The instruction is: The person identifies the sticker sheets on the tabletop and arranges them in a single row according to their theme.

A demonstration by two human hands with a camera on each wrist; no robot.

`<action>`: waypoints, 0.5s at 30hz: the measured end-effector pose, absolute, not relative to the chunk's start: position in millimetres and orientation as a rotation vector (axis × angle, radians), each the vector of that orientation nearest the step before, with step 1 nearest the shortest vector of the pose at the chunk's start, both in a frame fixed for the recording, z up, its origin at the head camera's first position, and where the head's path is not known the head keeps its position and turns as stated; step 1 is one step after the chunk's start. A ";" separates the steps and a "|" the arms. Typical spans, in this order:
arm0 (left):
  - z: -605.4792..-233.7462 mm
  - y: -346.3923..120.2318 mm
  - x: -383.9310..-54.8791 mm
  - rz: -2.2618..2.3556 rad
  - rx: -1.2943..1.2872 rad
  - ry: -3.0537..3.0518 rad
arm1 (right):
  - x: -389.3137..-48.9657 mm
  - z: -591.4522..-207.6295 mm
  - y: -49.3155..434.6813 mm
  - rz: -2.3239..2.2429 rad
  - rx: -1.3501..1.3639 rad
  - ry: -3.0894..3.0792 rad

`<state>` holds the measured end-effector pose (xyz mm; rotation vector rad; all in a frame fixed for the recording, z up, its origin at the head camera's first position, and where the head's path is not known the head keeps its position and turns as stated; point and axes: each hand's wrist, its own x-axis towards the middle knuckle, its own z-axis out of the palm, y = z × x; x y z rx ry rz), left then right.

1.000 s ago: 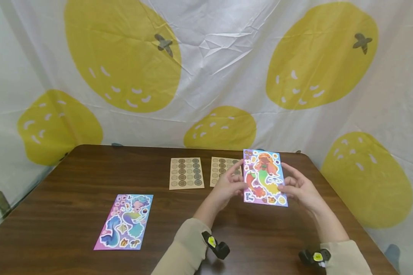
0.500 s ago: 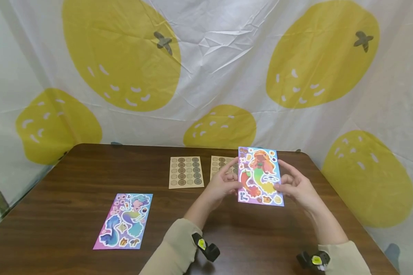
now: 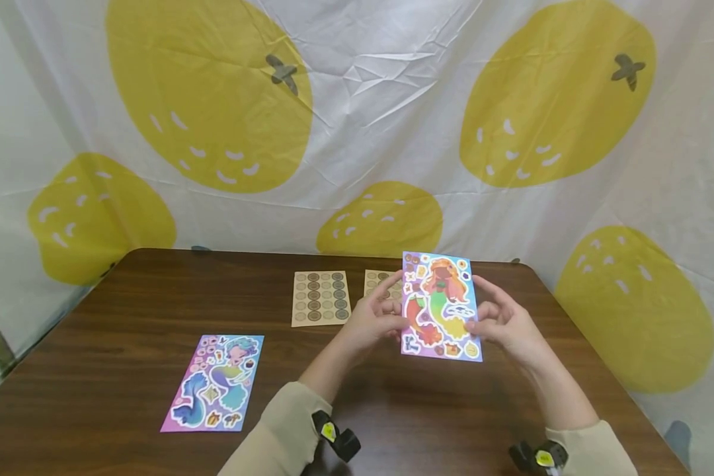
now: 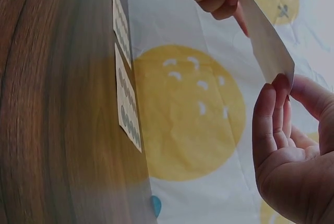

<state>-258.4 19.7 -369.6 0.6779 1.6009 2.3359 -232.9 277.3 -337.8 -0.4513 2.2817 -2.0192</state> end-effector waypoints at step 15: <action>-367.3 -1.9 -248.6 2.325 0.720 1.607 | -223.8 -336.0 258.1 -1.980 -0.478 2.321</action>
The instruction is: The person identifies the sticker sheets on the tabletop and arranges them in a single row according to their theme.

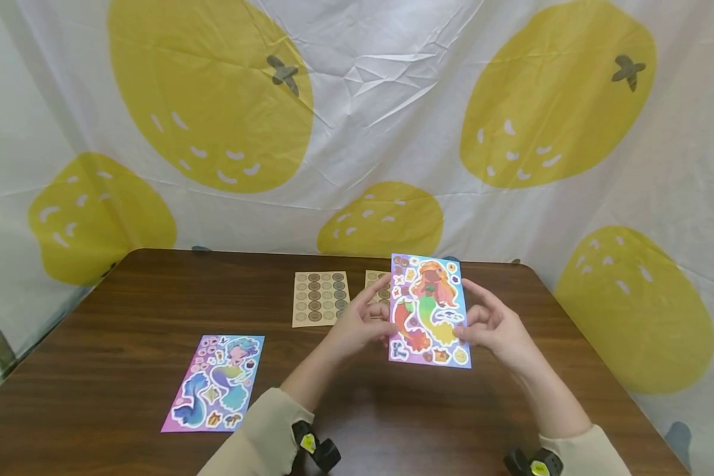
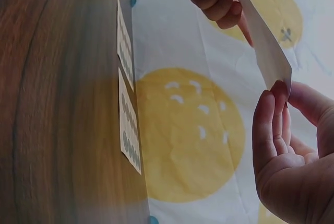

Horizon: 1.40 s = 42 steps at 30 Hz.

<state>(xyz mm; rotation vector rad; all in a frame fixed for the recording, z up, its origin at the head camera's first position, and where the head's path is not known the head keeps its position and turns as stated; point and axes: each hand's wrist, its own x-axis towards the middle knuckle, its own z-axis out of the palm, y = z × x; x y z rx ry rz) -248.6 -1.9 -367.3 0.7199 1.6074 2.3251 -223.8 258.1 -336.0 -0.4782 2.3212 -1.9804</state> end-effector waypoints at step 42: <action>-386.4 -72.0 -220.3 2.157 0.709 1.827 | -206.3 -358.3 195.1 -1.892 -0.365 2.406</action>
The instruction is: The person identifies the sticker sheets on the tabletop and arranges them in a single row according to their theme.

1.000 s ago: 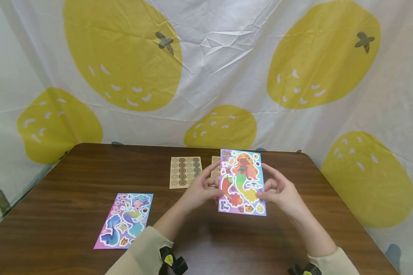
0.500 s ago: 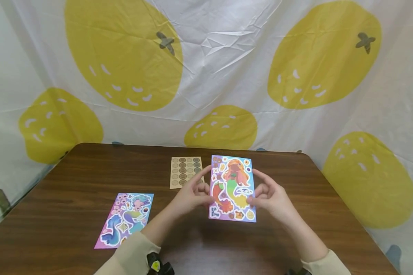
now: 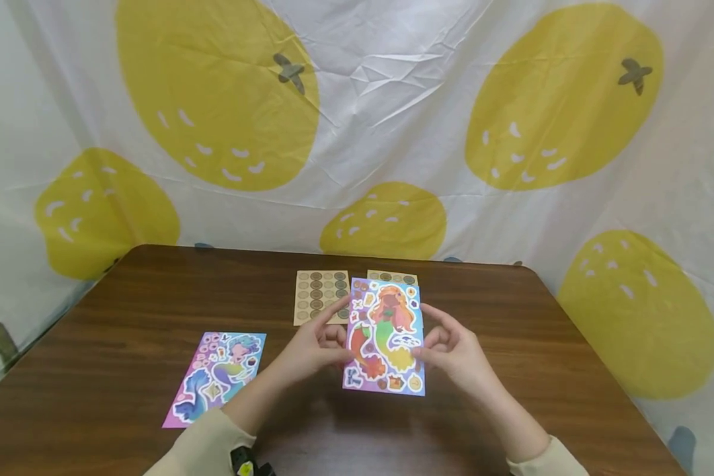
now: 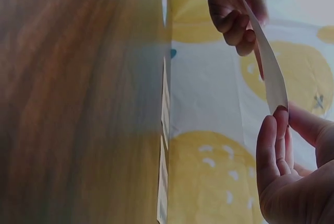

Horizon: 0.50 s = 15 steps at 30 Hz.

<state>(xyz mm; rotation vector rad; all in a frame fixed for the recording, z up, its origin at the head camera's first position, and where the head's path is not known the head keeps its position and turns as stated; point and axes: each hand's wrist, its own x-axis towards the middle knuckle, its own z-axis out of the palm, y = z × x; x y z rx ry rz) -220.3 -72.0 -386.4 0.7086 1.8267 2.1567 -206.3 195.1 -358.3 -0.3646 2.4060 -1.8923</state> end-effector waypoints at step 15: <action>-395.8 -99.4 -208.6 2.089 0.685 1.951 | -201.2 -375.1 167.1 -1.884 -0.409 2.394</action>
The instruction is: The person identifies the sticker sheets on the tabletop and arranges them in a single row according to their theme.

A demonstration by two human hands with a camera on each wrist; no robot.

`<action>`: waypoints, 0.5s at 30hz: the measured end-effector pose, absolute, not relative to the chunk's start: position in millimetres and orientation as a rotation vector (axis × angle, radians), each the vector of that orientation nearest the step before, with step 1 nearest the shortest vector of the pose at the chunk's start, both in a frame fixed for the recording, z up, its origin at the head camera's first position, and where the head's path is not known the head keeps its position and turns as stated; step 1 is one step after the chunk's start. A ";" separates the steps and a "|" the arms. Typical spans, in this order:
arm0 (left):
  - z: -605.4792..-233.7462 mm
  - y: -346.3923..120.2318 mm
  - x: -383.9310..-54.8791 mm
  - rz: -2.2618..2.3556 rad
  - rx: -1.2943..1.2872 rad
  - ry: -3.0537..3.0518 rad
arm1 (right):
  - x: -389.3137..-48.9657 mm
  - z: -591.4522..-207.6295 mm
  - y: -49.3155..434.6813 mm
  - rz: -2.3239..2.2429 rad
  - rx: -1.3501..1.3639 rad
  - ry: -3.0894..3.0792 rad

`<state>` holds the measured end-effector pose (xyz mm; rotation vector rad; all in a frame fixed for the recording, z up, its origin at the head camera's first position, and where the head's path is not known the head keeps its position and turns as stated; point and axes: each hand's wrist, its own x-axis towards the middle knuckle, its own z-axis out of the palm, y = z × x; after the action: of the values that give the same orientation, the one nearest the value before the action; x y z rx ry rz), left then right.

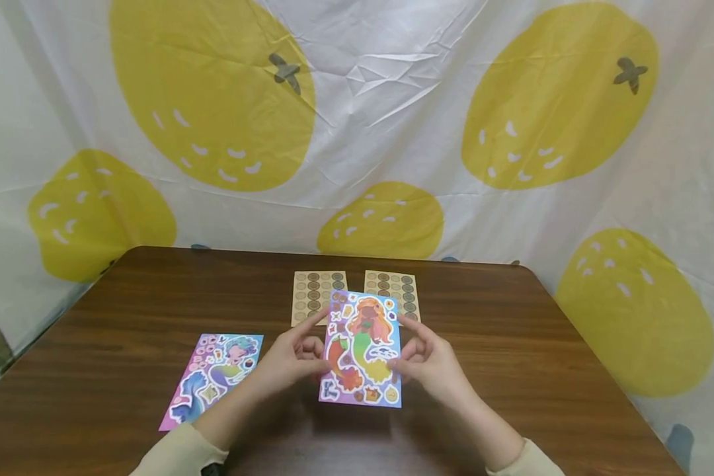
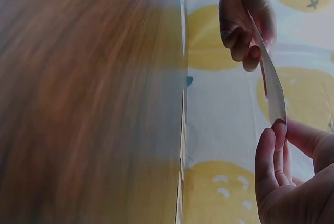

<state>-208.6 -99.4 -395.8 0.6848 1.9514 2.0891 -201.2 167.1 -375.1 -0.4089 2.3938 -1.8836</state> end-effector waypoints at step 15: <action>-399.9 -127.0 -202.0 2.005 0.525 2.146 | -199.1 -378.7 133.8 -1.902 -0.391 2.375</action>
<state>-202.0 -127.0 -399.9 0.5252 2.1461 2.0046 -199.1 133.8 -378.7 -0.3912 2.3754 -1.9019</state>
